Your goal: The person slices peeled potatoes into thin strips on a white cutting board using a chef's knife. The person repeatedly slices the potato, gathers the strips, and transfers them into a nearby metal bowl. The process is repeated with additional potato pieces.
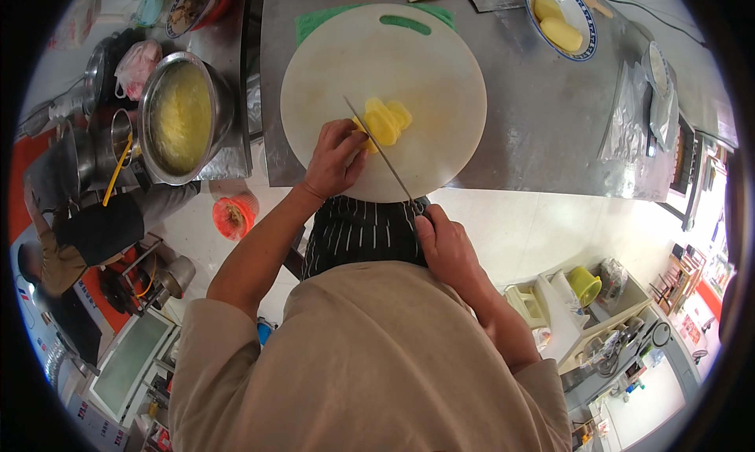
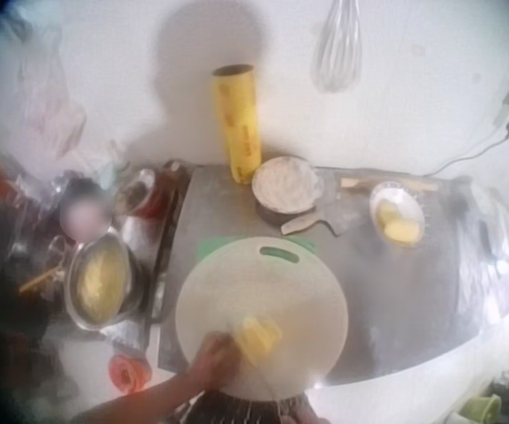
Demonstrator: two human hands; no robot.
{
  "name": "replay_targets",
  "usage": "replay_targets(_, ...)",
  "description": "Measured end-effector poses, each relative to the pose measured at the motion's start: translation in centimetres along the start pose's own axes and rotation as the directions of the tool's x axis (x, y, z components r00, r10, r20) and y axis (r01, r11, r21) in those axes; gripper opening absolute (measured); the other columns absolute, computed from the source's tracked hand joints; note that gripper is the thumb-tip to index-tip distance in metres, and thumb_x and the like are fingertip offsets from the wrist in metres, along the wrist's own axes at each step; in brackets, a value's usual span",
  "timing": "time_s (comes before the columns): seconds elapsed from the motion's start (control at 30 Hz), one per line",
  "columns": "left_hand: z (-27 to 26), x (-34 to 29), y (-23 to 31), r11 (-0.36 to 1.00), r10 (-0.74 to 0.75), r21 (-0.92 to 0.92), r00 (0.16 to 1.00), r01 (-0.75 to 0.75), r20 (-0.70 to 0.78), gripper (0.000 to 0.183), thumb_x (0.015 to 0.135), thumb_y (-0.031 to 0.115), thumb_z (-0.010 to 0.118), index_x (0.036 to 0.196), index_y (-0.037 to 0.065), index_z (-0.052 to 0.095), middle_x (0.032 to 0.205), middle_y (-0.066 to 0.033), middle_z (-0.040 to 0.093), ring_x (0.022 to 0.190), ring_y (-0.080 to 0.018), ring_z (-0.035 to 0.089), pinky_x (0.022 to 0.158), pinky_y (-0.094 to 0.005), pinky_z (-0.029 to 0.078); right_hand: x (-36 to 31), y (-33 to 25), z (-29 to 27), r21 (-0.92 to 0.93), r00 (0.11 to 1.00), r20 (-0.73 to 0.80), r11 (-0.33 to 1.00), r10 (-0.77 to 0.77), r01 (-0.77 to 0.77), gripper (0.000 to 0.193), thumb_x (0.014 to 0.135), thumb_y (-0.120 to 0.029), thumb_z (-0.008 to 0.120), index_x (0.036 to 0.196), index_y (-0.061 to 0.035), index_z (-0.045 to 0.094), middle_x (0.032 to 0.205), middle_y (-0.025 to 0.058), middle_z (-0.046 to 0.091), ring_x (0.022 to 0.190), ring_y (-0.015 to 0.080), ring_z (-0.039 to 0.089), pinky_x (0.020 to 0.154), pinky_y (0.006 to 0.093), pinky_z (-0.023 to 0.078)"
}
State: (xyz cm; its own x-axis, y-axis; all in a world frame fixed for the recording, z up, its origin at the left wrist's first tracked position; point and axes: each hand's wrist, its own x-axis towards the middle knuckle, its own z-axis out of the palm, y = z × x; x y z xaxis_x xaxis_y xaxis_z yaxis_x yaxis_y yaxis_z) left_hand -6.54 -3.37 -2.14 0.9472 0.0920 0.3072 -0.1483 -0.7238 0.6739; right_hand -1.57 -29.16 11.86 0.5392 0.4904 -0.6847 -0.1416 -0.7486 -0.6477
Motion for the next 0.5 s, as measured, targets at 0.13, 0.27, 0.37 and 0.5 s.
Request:
replay_targets(0.13,0.0,0.1,0.0,1.000,0.001,-0.013,1.000,-0.001,0.005,0.037,0.079,0.002,0.072,0.115,0.005,0.063,0.120,-0.0173,0.055,0.110,-0.0394,0.055,0.096,-0.0468,0.047,-0.2,0.8,0.1,0.017,1.000,0.001,1.000,-0.016,0.016,0.030,0.105,-0.029,0.050,0.107,0.0004,0.049,0.085,0.0320,0.065,0.087,0.0549,0.061,0.075,0.0584,0.047)
replay_targets(0.27,0.0,0.1,0.0,1.000,0.007,-0.012,1.000,-0.007,0.010,0.039,0.078,0.001,0.071,0.116,0.004,0.063,0.120,-0.0173,0.055,0.111,-0.0393,0.055,0.097,-0.0464,0.048,2.2,1.6,1.2,0.018,0.996,-0.034,0.997,-0.080,0.081,0.032,0.105,-0.031,0.048,0.109,0.0007,0.051,0.084,0.0318,0.066,0.087,0.0541,0.062,0.077,0.0587,0.048)
replay_targets(0.37,0.0,0.0,-0.1,1.000,0.003,-0.017,1.000,-0.003,0.007,0.039,0.077,0.001,0.072,0.115,0.004,0.063,0.121,-0.0173,0.056,0.112,-0.0397,0.055,0.097,-0.0466,0.048,4.4,1.7,2.5,-0.090,0.996,-0.060,0.994,-0.070,0.064,0.035,0.106,-0.033,0.045,0.112,0.0011,0.052,0.086,0.0325,0.066,0.087,0.0539,0.062,0.078,0.0583,0.049)
replay_targets(0.5,0.0,-0.2,-0.1,0.999,-0.041,-0.010,0.999,0.041,0.020,0.039,0.076,0.002,0.072,0.114,0.003,0.063,0.122,-0.0175,0.056,0.113,-0.0402,0.055,0.099,-0.0474,0.047,3.9,1.4,1.3,-0.075,0.997,-0.043,0.995,-0.068,0.065,0.036,0.106,-0.033,0.045,0.112,0.0016,0.052,0.086,0.0320,0.067,0.087,0.0536,0.063,0.077,0.0576,0.049)
